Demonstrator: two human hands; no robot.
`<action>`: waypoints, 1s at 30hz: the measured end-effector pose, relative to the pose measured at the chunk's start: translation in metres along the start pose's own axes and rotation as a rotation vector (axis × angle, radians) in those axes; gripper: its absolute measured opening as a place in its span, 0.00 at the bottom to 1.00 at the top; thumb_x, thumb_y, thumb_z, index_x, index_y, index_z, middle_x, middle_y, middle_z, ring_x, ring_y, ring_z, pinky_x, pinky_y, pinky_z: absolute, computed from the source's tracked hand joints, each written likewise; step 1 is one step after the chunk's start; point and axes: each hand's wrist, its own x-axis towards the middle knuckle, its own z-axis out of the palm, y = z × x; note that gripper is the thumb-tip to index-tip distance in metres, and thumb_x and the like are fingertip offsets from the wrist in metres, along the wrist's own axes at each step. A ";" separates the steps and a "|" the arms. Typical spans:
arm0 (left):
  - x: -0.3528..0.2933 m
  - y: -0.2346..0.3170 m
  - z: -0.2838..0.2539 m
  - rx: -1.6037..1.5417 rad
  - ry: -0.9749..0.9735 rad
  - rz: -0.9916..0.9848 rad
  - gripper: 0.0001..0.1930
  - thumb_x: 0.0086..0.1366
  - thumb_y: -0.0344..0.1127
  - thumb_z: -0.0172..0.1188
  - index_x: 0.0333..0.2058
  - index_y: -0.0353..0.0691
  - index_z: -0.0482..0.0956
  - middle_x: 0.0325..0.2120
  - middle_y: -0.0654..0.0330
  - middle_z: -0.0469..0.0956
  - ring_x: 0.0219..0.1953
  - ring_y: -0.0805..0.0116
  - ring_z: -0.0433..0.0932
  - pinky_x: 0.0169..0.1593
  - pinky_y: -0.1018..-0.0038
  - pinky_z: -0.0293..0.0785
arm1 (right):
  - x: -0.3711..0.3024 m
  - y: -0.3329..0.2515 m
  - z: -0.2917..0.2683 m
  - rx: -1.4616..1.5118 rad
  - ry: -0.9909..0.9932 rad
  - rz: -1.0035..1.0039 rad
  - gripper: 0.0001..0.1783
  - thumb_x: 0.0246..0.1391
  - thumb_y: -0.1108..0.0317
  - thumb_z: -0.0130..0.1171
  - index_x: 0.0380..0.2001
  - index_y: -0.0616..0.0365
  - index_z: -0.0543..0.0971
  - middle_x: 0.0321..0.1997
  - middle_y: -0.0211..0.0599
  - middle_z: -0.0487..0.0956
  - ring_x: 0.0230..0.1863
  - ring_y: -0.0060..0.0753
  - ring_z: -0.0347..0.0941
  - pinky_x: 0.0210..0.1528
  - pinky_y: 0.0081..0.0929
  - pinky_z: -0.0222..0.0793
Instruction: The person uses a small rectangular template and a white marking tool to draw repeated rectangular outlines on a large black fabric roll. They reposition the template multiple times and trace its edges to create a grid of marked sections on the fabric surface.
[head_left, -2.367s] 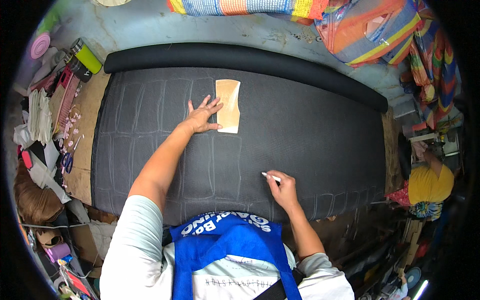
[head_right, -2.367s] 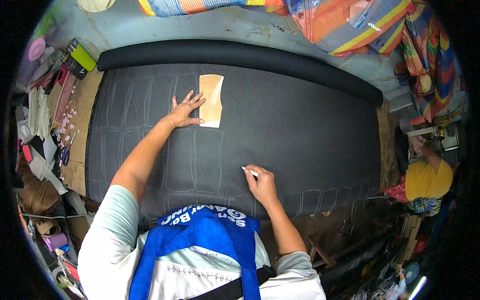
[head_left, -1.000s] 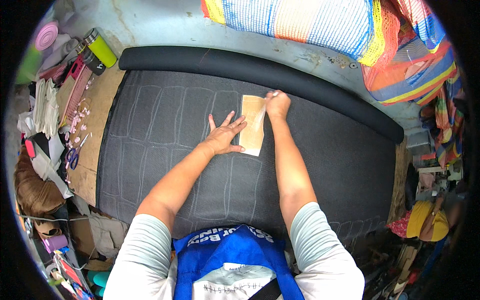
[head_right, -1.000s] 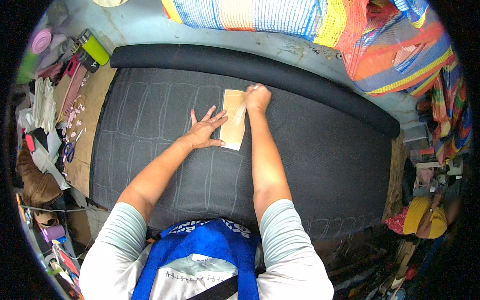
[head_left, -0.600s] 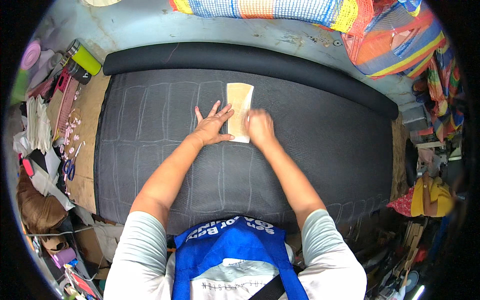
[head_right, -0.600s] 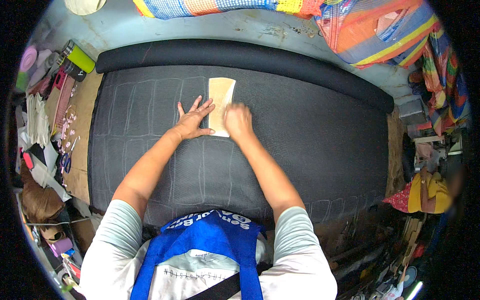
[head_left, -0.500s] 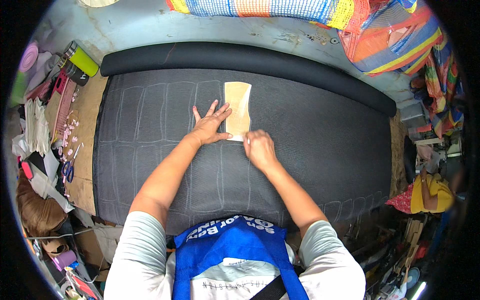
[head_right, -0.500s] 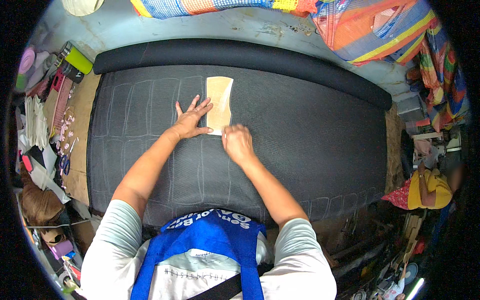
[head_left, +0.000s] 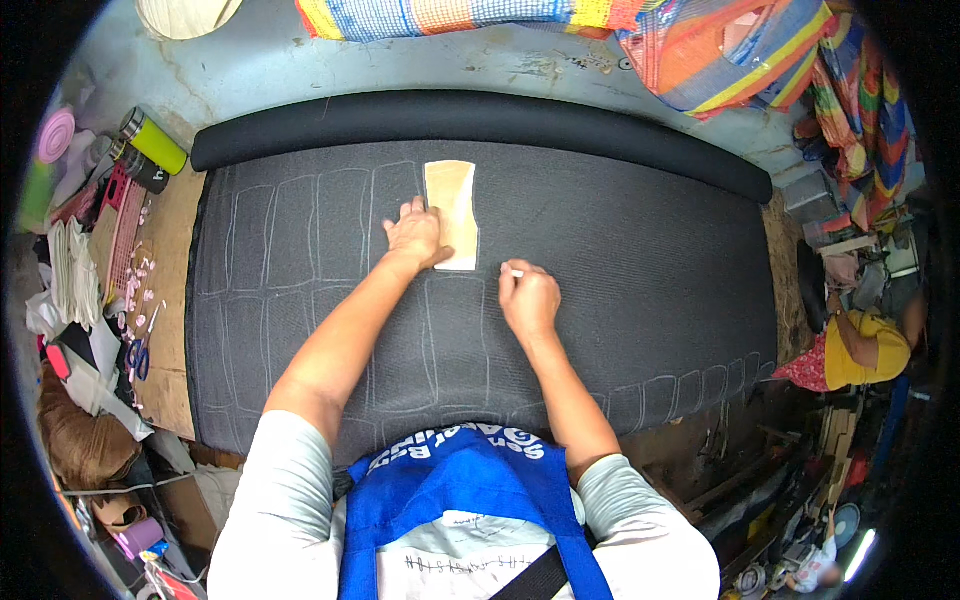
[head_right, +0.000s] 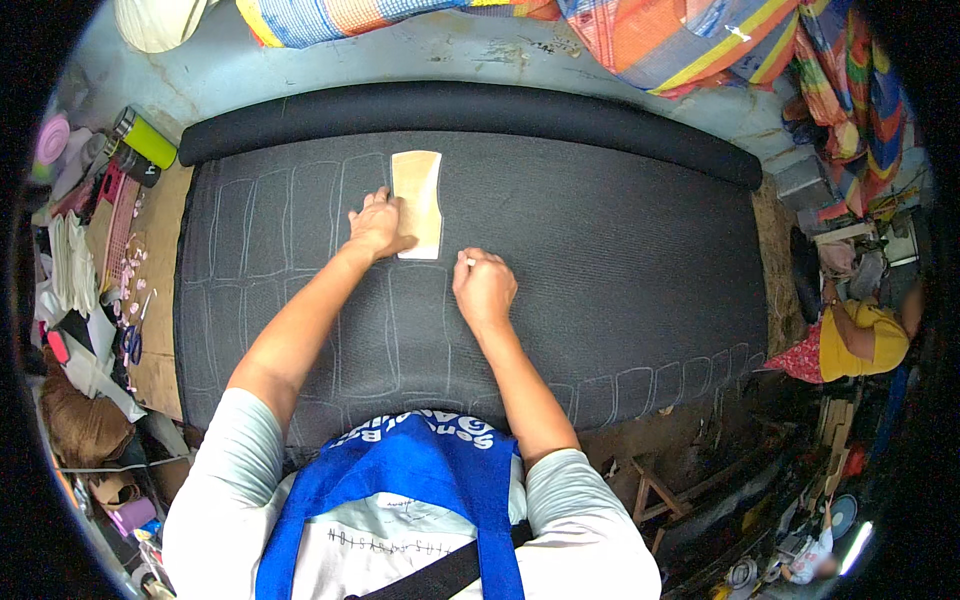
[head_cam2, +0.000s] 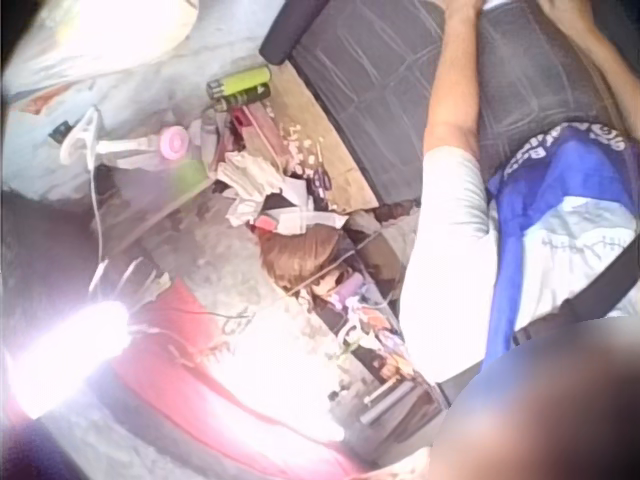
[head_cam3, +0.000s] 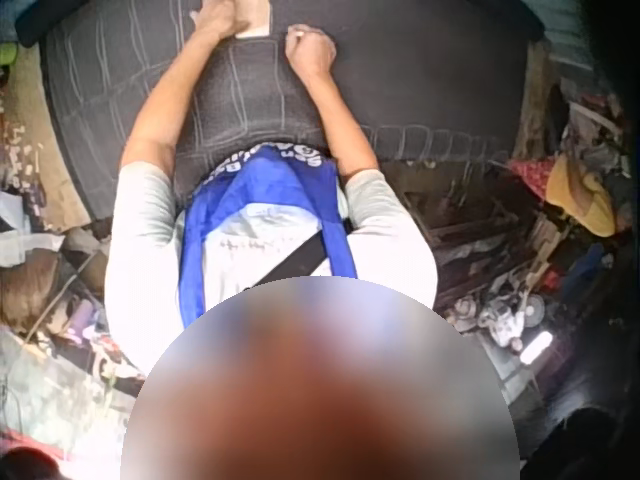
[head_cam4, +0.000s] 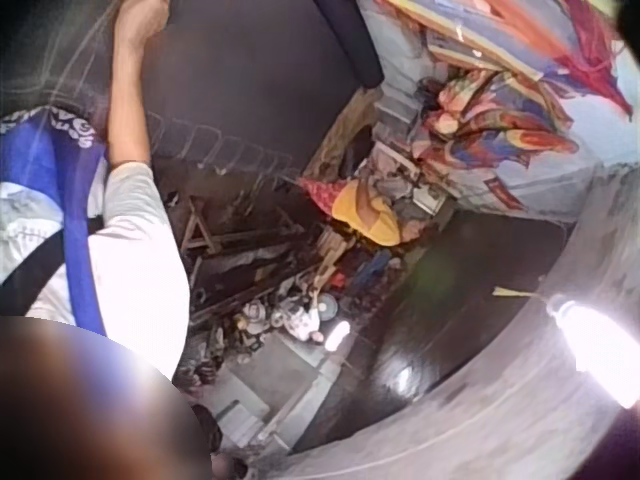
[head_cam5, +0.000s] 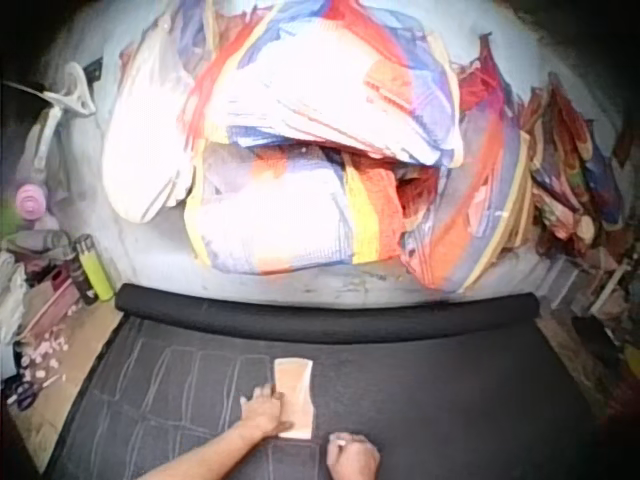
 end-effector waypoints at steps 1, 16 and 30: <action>0.006 0.009 0.003 -0.091 0.037 -0.101 0.46 0.43 0.46 0.70 0.59 0.39 0.57 0.60 0.47 0.55 0.61 0.52 0.57 0.57 0.50 0.59 | -0.003 0.003 -0.008 0.144 0.037 0.007 0.09 0.51 0.68 0.56 0.30 0.62 0.79 0.27 0.42 0.80 0.26 0.39 0.77 0.29 0.33 0.72; -0.099 0.045 0.088 -0.510 0.401 0.738 0.09 0.45 0.25 0.63 0.29 0.39 0.80 0.29 0.57 0.75 0.32 0.60 0.76 0.40 0.69 0.72 | -0.091 0.097 -0.068 1.599 -0.183 0.638 0.21 0.52 0.72 0.58 0.48 0.63 0.67 0.41 0.45 0.76 0.39 0.36 0.76 0.39 0.36 0.75; -0.157 0.028 0.106 -0.075 0.089 0.524 0.45 0.38 0.62 0.65 0.56 0.48 0.66 0.61 0.66 0.57 0.66 0.62 0.47 0.60 0.36 0.30 | -0.137 0.077 -0.050 0.348 -0.122 0.148 0.14 0.44 0.80 0.58 0.38 0.63 0.77 0.34 0.42 0.79 0.34 0.28 0.76 0.34 0.22 0.75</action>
